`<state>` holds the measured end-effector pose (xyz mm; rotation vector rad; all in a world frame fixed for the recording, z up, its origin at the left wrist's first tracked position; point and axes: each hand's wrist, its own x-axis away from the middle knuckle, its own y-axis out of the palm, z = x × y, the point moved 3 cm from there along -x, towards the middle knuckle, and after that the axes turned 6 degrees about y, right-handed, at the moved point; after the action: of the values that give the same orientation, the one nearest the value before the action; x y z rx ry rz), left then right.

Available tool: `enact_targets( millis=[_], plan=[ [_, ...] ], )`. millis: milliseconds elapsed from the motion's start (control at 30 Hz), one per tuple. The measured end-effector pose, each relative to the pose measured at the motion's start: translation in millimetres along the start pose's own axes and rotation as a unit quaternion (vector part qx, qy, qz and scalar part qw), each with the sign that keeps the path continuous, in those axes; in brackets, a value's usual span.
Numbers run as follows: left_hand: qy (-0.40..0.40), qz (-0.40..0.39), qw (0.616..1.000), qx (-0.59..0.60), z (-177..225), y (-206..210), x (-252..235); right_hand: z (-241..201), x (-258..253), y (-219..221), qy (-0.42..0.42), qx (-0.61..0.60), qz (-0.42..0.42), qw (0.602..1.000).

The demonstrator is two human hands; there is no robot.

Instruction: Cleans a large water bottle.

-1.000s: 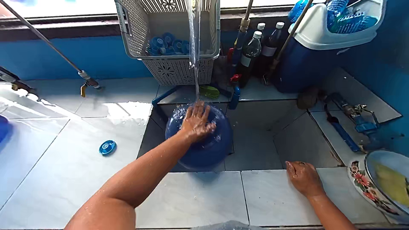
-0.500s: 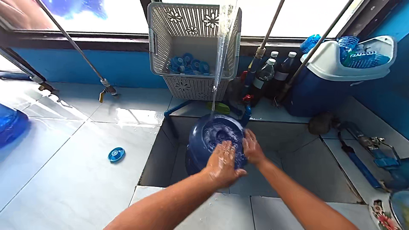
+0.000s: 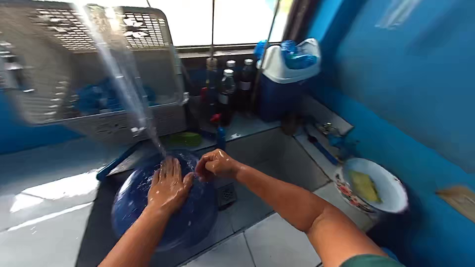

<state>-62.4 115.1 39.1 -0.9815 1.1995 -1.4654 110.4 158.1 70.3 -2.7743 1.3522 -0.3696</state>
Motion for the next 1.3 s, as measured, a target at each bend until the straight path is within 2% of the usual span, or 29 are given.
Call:
enact_targets(
  millis=[67, 133, 200, 267, 300, 333, 433, 500, 567, 633, 667, 700, 733, 800, 833, 867, 900, 967, 1033, 1133, 1167, 1200, 1267, 1300],
  plan=[
    [0.036, 0.049, 0.998, 0.002, -6, 5, -3, 20, 40, -66, 0.032, 0.156, 0.091, 0.983],
    [-0.006, 0.056, 0.998, 0.011, -24, 2, -8, 41, 83, -144, 0.046, 0.257, 0.250, 0.932],
    [-0.045, 0.071, 0.996, 0.000, -35, 0, -10, 52, 131, -220, 0.128, 0.334, 0.381, 0.853],
    [-0.013, 0.094, 0.995, -0.019, -33, 1, -10, 65, 176, -286, 0.237, 0.407, 0.452, 0.758],
    [-0.011, 0.097, 0.995, -0.022, -31, 1, -11, 75, 196, -311, 0.281, 0.420, 0.469, 0.724],
    [-0.030, 0.083, 0.996, -0.021, -29, -2, -14, 87, 210, -332, 0.317, 0.423, 0.469, 0.708],
    [-0.151, -0.015, 0.988, -0.006, -5, -30, -27, 105, 215, -355, 0.398, 0.458, 0.396, 0.689],
    [-0.195, -0.057, 0.979, -0.012, 0, -41, -38, 102, 189, -353, 0.363, 0.508, 0.367, 0.690],
    [-0.200, -0.060, 0.978, -0.016, -6, -48, -45, 85, 160, -344, 0.314, 0.540, 0.367, 0.689],
    [-0.206, -0.060, 0.976, 0.031, -16, -54, -49, 68, 139, -326, 0.321, 0.518, 0.366, 0.703],
    [-0.211, -0.058, 0.972, 0.084, -24, -52, -49, 64, 132, -310, 0.317, 0.490, 0.363, 0.726],
    [-0.210, -0.045, 0.963, 0.166, -33, -46, -47, 67, 123, -288, 0.284, 0.454, 0.354, 0.767],
    [-0.201, -0.032, 0.939, 0.277, -42, -34, -42, 80, 112, -259, 0.236, 0.395, 0.330, 0.824],
    [-0.179, -0.037, 0.858, 0.479, -42, 3, -23, 124, 88, -176, 0.201, 0.155, 0.237, 0.938],
    [-0.183, -0.014, 0.820, 0.542, -31, 20, -15, 143, 79, -129, 0.208, -0.004, 0.206, 0.956],
    [-0.182, 0.018, 0.798, 0.574, -17, 35, -11, 158, 74, -88, 0.203, -0.148, 0.195, 0.948],
    [-0.174, 0.053, 0.798, 0.574, 1, 44, -9, 164, 72, -59, 0.175, -0.240, 0.207, 0.932],
    [-0.146, 0.077, 0.821, 0.547, 32, 35, -2, 154, 86, -49, 0.090, -0.300, 0.236, 0.920],
    [-0.069, 0.109, 0.824, 0.552, 59, -27, 2, 104, 109, -84, -0.008, -0.235, 0.232, 0.944],
    [0.041, 0.156, 0.792, 0.589, 85, -144, 18, 28, 149, -135, -0.107, -0.141, 0.252, 0.951],
    [0.047, 0.174, 0.778, 0.601, 80, -161, 19, 27, 153, -136, -0.098, -0.117, 0.281, 0.947],
    [0.032, 0.183, 0.770, 0.611, 74, -163, 19, 37, 154, -122, -0.045, -0.079, 0.326, 0.941],
    [0.006, 0.169, 0.763, 0.624, 61, -135, 23, 75, 141, -88, 0.063, -0.081, 0.294, 0.950],
    [-0.010, 0.166, 0.748, 0.643, 57, -115, 25, 92, 134, -76, 0.069, -0.125, 0.288, 0.947]
  ],
)
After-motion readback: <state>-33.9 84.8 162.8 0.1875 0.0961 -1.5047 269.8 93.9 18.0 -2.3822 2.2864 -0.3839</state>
